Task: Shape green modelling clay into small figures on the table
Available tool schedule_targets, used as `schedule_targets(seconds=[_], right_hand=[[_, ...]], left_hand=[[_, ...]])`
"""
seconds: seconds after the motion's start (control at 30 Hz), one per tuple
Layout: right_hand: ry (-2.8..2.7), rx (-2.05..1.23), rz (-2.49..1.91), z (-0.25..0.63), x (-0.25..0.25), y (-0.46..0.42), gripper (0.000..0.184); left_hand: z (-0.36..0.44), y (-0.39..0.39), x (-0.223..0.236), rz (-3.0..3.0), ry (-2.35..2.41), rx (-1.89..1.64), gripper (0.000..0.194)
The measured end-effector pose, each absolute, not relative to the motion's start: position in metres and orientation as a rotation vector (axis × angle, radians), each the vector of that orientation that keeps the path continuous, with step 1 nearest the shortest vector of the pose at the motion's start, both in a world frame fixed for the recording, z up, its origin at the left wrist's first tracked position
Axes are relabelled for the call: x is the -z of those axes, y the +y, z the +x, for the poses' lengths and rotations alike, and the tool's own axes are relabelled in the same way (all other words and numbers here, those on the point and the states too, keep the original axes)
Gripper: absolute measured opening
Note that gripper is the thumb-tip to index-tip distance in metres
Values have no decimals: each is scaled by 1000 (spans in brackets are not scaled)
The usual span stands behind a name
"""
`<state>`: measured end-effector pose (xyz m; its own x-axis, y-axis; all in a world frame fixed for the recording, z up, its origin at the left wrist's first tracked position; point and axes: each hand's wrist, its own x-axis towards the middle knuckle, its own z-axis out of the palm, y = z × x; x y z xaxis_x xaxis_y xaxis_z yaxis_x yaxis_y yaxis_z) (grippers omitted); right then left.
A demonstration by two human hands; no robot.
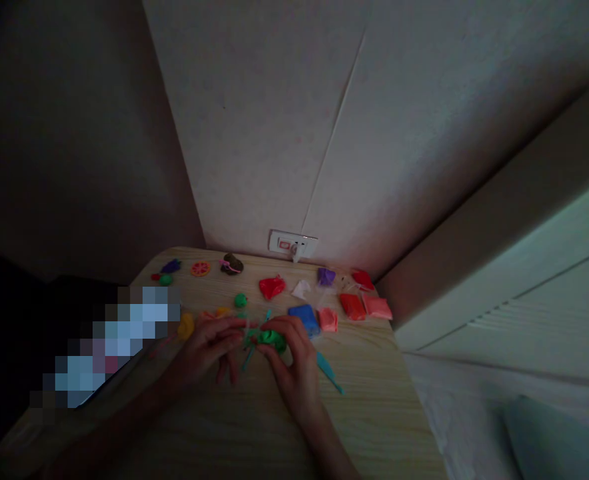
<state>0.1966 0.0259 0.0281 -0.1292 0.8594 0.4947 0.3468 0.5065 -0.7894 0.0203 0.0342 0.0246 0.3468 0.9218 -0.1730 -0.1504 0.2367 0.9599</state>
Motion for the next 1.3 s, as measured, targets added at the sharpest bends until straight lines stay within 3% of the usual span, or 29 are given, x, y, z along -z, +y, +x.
schedule_targets(seconds=[0.37, 0.67, 1.0, 1.3], right_hand=[[-1437, -783, -1089, 201, -19, 27, 20], [-1468, -796, -1054, 200, -21, 27, 8], [-1370, -861, -1205, 205, -17, 33, 15], [-1258, -1191, -1092, 202, -16, 35, 23]], left_hand=[[20, 37, -22, 1057, 938, -945, 28], [21, 38, -26, 1061, 954, -962, 33], [18, 41, -24, 994, 978, -1016, 32], [17, 40, -24, 954, 890, -1054, 32]])
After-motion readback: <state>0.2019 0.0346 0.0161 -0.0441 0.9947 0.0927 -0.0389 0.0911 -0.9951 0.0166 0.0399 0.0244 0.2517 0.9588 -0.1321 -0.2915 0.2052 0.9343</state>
